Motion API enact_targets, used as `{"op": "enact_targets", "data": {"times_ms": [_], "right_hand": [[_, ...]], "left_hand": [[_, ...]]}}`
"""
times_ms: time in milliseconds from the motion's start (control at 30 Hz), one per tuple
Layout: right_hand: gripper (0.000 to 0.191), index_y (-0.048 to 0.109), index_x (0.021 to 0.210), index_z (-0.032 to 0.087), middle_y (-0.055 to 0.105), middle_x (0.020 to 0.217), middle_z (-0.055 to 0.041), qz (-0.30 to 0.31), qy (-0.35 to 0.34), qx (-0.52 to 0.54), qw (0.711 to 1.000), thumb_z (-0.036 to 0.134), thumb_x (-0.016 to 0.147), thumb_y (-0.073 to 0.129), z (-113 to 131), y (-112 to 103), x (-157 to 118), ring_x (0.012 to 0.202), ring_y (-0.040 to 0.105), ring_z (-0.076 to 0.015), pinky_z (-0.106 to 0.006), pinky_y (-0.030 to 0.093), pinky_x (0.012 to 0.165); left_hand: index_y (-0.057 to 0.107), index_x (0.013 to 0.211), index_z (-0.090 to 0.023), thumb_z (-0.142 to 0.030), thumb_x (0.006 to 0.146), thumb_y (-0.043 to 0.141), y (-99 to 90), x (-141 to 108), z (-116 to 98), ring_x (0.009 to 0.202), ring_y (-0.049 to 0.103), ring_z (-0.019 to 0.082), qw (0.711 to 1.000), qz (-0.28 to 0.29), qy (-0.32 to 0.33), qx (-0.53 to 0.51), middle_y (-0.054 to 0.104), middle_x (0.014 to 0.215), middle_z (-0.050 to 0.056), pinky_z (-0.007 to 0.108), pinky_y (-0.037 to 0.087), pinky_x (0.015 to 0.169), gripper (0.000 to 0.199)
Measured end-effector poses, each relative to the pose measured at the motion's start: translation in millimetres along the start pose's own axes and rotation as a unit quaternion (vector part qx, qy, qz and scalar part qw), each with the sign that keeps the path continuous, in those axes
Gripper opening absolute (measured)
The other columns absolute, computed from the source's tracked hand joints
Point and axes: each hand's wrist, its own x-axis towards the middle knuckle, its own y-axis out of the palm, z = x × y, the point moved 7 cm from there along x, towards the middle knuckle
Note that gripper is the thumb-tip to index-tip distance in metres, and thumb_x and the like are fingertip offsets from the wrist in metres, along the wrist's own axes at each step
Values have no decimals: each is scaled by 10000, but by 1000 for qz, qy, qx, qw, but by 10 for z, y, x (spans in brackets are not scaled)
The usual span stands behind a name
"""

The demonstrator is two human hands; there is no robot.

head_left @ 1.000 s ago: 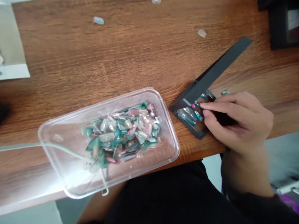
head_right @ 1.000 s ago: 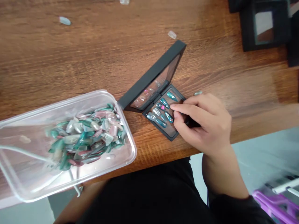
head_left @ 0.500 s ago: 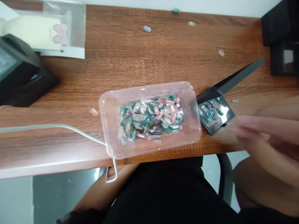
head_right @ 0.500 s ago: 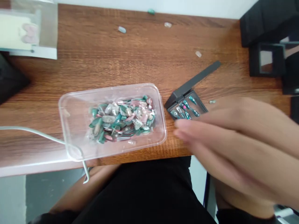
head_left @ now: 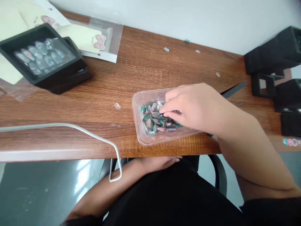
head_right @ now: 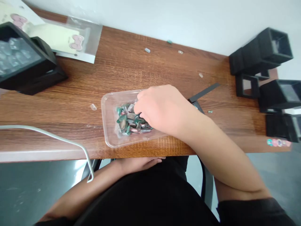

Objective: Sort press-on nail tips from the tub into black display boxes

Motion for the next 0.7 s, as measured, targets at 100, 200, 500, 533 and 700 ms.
{"op": "enact_targets", "data": {"times_ms": [100, 200, 500, 533, 700], "right_hand": [[235, 690, 692, 224, 662, 769, 5, 20, 9, -29, 999, 129, 893, 616, 58, 10, 20, 707, 563, -151, -341, 245, 551], [183, 693, 753, 234, 693, 799, 3, 27, 1, -55, 998, 125, 887, 633, 99, 49, 25, 702, 566, -157, -333, 226, 573], [104, 742, 940, 267, 751, 931, 4, -58, -16, -64, 996, 213, 913, 658, 9, -84, -79, 797, 655, -174, -324, 285, 591], [124, 746, 968, 273, 748, 928, 8, -85, -19, -51, 995, 214, 913, 652, -8, -136, -117, 795, 656, -171, -319, 301, 599], [162, 740, 979, 249, 717, 901, 25, -196, -48, 41, 979, 201, 933, 593, -58, -282, -336, 811, 646, -136, -286, 366, 645]], "left_hand": [[651, 1270, -219, -341, 1051, 551, 56, -72, -229, 1109, 722, 169, 998, 39, 27, -28, 746, 1232, 49, 318, 599, 967, 269], [637, 1263, -235, -271, 1035, 561, -26, -225, -629, 1055, 744, 134, 993, 33, 92, -59, 779, 1189, 15, 264, 585, 942, 243], [674, 1183, -230, -146, 871, 734, -800, -383, -1193, 1019, 718, 218, 863, -344, 110, 353, 773, 1156, 47, 379, 586, 873, 328], [664, 1213, -236, -163, 876, 746, -862, -318, -1166, 1057, 711, 233, 835, -369, 73, 401, 762, 1201, 57, 400, 581, 912, 354], [602, 1359, -232, -208, 949, 686, -1046, -50, -1125, 1182, 694, 257, 762, -427, 6, 487, 718, 1330, 88, 423, 560, 1014, 419]]}}
